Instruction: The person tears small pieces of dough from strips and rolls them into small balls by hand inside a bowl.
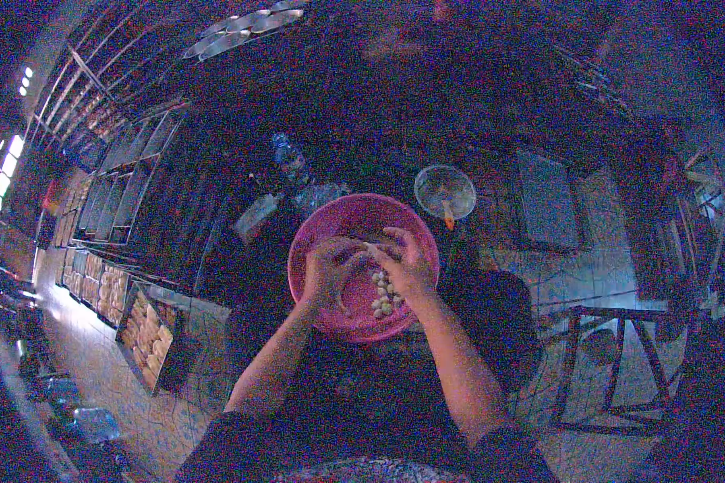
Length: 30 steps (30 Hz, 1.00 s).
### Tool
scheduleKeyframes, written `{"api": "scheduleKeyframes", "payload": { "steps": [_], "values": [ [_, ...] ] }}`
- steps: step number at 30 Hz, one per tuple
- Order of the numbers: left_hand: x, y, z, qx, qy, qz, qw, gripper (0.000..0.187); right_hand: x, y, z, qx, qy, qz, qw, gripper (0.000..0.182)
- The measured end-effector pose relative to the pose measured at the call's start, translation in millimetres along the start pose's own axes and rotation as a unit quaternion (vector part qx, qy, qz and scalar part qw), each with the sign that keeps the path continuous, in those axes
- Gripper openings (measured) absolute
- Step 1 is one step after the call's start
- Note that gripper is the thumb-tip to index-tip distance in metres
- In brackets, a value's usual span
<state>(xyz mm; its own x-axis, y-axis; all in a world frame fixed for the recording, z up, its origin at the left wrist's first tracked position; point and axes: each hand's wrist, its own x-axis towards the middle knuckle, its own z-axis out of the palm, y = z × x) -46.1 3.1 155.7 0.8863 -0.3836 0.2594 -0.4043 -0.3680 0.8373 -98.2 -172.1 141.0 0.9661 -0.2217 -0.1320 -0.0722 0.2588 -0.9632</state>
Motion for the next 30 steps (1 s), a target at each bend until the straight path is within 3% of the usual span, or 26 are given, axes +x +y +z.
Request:
{"api": "scheduleKeyframes", "payload": {
  "steps": [1,3,4,6,8,11,13,17,19,20,22,23,25,30],
  "values": [
    [0,-1,0,0.000,-0.003,-0.002,1.000,0.017,3,7,-1,0.001,0.002,0.003,1.000,0.054],
    [-3,-1,7,-0.059,-0.015,-0.103,0.993,0.020,6,17,-9,0.002,-0.005,0.016,1.000,0.050],
    [-4,-6,13,-0.063,-0.024,-0.103,0.992,0.020,6,19,-13,0.002,0.004,0.018,1.000,0.050],
    [-5,-13,19,-0.008,0.013,-0.014,1.000,0.020,7,23,-14,-0.011,0.013,0.019,1.000,0.047],
    [-5,-14,21,-0.027,-0.012,-0.041,0.999,0.021,7,21,-15,0.005,0.011,0.040,0.999,0.043],
    [-5,-5,18,-0.003,-0.033,-0.035,0.999,0.021,10,25,-17,-0.093,0.020,0.017,0.995,0.039],
    [-5,-7,21,0.014,-0.038,-0.040,0.998,0.021,2,2,-6,-0.355,0.104,-0.034,0.928,0.034],
    [-3,-1,17,-0.084,-0.068,-0.109,0.988,0.020,10,3,-18,-0.407,0.109,-0.099,0.902,0.035],
    [-2,-10,20,-0.161,-0.072,-0.154,0.972,0.021,6,-10,-15,-0.306,0.010,-0.143,0.941,0.036],
    [-2,-15,22,-0.160,-0.072,-0.154,0.972,0.021,3,-16,-12,-0.305,0.010,-0.144,0.941,0.036],
    [-4,-24,25,-0.301,-0.049,-0.242,0.921,0.023,-4,-22,-2,-0.299,-0.089,-0.194,0.930,0.033],
    [-4,-30,27,-0.301,-0.047,-0.242,0.921,0.023,-5,-20,0,-0.348,-0.078,-0.251,0.900,0.033],
    [-6,-38,28,-0.347,-0.069,-0.271,0.895,0.025,-2,-13,-1,-0.372,-0.065,-0.257,0.890,0.033],
    [-5,-18,21,-0.333,-0.056,-0.247,0.908,0.025,1,-16,-10,-0.421,-0.075,-0.238,0.872,0.030]
  ]
}}
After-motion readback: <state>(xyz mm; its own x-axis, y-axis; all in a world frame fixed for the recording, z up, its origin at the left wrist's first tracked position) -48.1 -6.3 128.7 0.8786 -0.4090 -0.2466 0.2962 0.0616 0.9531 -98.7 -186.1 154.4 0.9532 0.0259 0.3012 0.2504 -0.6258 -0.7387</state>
